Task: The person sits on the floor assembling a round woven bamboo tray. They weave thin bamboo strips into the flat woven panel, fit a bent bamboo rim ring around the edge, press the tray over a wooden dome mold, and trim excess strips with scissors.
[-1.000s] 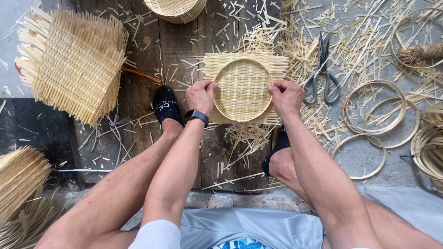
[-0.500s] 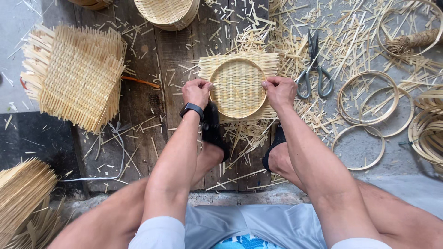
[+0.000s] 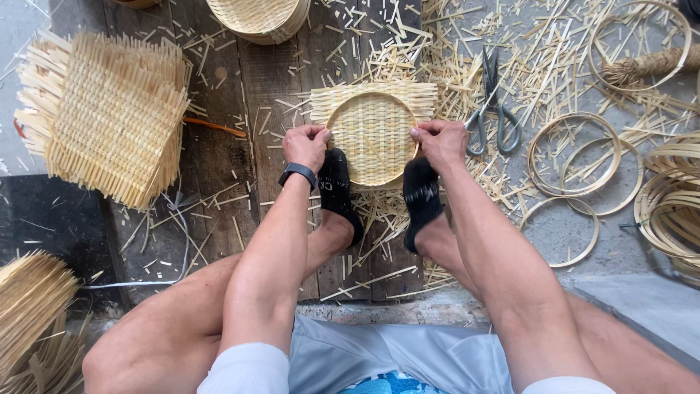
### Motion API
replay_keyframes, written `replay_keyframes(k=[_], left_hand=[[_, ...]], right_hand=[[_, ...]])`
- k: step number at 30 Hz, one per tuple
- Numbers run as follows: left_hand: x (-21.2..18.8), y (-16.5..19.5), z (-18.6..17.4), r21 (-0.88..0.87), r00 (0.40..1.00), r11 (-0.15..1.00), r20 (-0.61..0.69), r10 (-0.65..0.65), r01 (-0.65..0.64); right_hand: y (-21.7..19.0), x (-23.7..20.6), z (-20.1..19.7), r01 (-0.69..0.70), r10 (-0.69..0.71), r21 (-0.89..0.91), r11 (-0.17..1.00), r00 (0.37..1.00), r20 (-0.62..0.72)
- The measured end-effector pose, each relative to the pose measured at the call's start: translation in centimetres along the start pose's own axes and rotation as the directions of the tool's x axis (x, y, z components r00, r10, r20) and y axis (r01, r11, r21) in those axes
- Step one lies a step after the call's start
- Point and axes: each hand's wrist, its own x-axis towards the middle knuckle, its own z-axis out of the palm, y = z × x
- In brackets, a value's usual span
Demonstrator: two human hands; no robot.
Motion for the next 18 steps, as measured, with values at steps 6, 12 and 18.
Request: replay_keyframes(k=[6, 12, 18], left_hand=[[1.0, 0.3, -1.3, -0.019, 0.989, 1.000, 0.150, -0.014, 0.017], [3.4, 4.8, 0.7, 0.335, 0.841, 0.772, 0.179, 0.510, -0.540], [4.7, 4.1, 5.1, -0.003, 0.701, 0.718, 0.211, 0.681, -0.696]], right_hand=[[-2.4, 0.9, -2.1, -0.087, 0.101, -0.074, 0.993, 0.972, 0.211], [-6.3, -4.0, 1.0, 0.729, -0.546, -0.403, 0.554, 0.683, 0.485], [-2.0, -5.9, 7.0, 0.842, -0.621, -0.506, 0.189, 0.502, 0.602]])
